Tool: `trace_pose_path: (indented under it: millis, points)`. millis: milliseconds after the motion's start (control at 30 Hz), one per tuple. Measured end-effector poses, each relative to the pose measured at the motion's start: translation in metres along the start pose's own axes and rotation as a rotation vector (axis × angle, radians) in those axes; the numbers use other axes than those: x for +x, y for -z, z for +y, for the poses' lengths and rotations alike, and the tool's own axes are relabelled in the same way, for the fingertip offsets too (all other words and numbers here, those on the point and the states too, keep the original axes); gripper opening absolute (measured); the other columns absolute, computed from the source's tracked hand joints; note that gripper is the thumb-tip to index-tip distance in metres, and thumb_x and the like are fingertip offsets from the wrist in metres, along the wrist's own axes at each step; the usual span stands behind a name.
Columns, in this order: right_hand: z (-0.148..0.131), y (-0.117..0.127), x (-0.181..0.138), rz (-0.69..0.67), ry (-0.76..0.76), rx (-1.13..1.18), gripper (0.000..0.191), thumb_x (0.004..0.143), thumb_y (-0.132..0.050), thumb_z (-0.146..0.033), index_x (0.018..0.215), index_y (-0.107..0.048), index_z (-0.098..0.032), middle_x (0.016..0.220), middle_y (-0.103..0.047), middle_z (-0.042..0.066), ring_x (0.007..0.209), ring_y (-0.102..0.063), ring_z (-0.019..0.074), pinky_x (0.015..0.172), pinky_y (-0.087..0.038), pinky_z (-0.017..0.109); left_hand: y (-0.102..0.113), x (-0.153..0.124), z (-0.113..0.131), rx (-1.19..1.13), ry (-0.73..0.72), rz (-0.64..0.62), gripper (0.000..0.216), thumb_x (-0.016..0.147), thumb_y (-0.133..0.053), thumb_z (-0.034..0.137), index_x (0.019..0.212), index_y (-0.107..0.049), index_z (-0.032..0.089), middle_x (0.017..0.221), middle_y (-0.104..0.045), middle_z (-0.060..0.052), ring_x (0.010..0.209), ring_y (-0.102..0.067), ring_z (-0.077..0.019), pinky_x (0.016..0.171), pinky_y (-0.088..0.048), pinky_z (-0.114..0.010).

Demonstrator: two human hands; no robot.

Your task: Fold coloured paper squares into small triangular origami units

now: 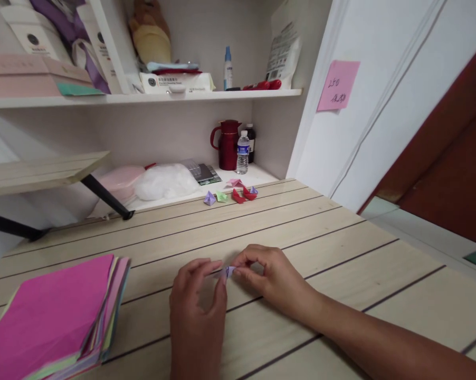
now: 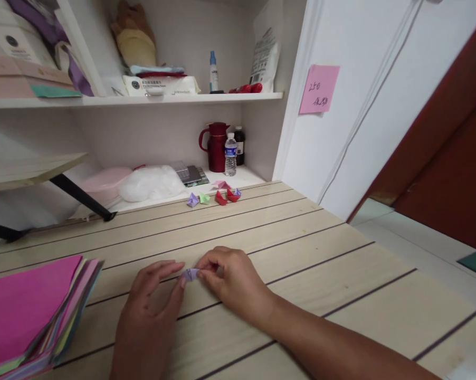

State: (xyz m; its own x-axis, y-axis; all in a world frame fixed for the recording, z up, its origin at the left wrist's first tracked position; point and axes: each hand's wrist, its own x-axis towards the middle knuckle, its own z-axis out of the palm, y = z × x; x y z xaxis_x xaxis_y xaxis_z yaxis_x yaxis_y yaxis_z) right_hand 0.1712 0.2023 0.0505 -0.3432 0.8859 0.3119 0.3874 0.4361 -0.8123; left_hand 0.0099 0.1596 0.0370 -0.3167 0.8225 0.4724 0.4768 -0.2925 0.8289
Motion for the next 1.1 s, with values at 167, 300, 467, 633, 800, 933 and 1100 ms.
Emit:
trace_pose_path:
  millis: [167, 300, 467, 633, 800, 933, 1100]
  points:
    - [-0.002, 0.000, -0.003, -0.010, 0.046, -0.049, 0.012, 0.086, -0.062, -0.015, 0.085, -0.072, -0.021, 0.082, -0.071, 0.002, 0.076, -0.063, 0.0160, 0.067, -0.045, 0.026, -0.001, -0.005, -0.001, 0.043, 0.068, -0.075, 0.011, 0.077, -0.066, 0.026, 0.084, -0.074, 0.030, 0.088, -0.072, -0.003, 0.091, -0.064, -0.0257, 0.092, -0.042, -0.040]
    - [-0.004, 0.000, -0.004, -0.018, 0.052, -0.074, 0.012, 0.087, -0.061, -0.016, 0.086, -0.072, -0.022, 0.082, -0.071, 0.001, 0.076, -0.063, 0.0161, 0.067, -0.046, 0.026, 0.000, -0.005, 0.005, 0.026, 0.081, -0.016, 0.013, 0.072, -0.069, 0.023, 0.079, -0.076, 0.032, 0.082, -0.074, -0.003, 0.087, -0.065, -0.0265, 0.095, -0.038, -0.041]
    - [-0.006, 0.001, -0.007, -0.019, 0.085, -0.145, 0.012, 0.087, -0.060, -0.016, 0.086, -0.070, -0.023, 0.079, -0.069, 0.001, 0.074, -0.062, 0.0163, 0.067, -0.045, 0.027, -0.001, -0.003, 0.007, 0.046, 0.053, 0.003, 0.014, 0.072, -0.070, 0.021, 0.076, -0.076, 0.032, 0.080, -0.074, -0.001, 0.083, -0.066, -0.0250, 0.102, -0.034, -0.042]
    - [-0.006, 0.001, -0.009, 0.019, 0.188, -0.301, 0.015, 0.087, -0.056, -0.012, 0.089, -0.068, -0.022, 0.083, -0.069, 0.002, 0.080, -0.061, 0.0194, 0.074, -0.043, 0.032, -0.002, -0.002, 0.003, 0.092, 0.005, 0.022, 0.016, 0.071, -0.068, 0.019, 0.076, -0.076, 0.032, 0.078, -0.075, -0.001, 0.080, -0.067, -0.0248, 0.103, -0.032, -0.044]
    - [-0.006, 0.001, -0.009, 0.023, 0.237, -0.362, 0.018, 0.087, -0.056, -0.010, 0.090, -0.068, -0.023, 0.087, -0.069, 0.003, 0.084, -0.060, 0.0211, 0.080, -0.042, 0.037, 0.000, -0.002, 0.000, 0.117, 0.010, -0.022, 0.016, 0.071, -0.068, 0.020, 0.076, -0.077, 0.032, 0.079, -0.077, -0.001, 0.078, -0.067, -0.0246, 0.104, -0.031, -0.044]
    - [-0.006, -0.001, -0.010, 0.061, 0.267, -0.311, 0.018, 0.087, -0.061, -0.015, 0.100, -0.069, -0.024, 0.104, -0.068, 0.006, 0.097, -0.060, 0.0230, 0.088, -0.043, 0.039, 0.001, -0.001, -0.001, 0.119, 0.003, -0.007, 0.015, 0.072, -0.066, 0.019, 0.074, -0.076, 0.031, 0.078, -0.076, -0.001, 0.079, -0.067, -0.0247, 0.099, -0.037, -0.042]
    - [-0.006, -0.003, -0.011, 0.098, 0.291, -0.272, 0.024, 0.086, -0.065, -0.017, 0.108, -0.068, -0.026, 0.110, -0.067, 0.006, 0.104, -0.059, 0.0233, 0.093, -0.043, 0.040, -0.001, -0.002, -0.003, 0.250, -0.130, 0.004, 0.014, 0.074, -0.064, 0.016, 0.074, -0.071, 0.028, 0.078, -0.074, -0.001, 0.079, -0.068, -0.0235, 0.091, -0.040, -0.041]
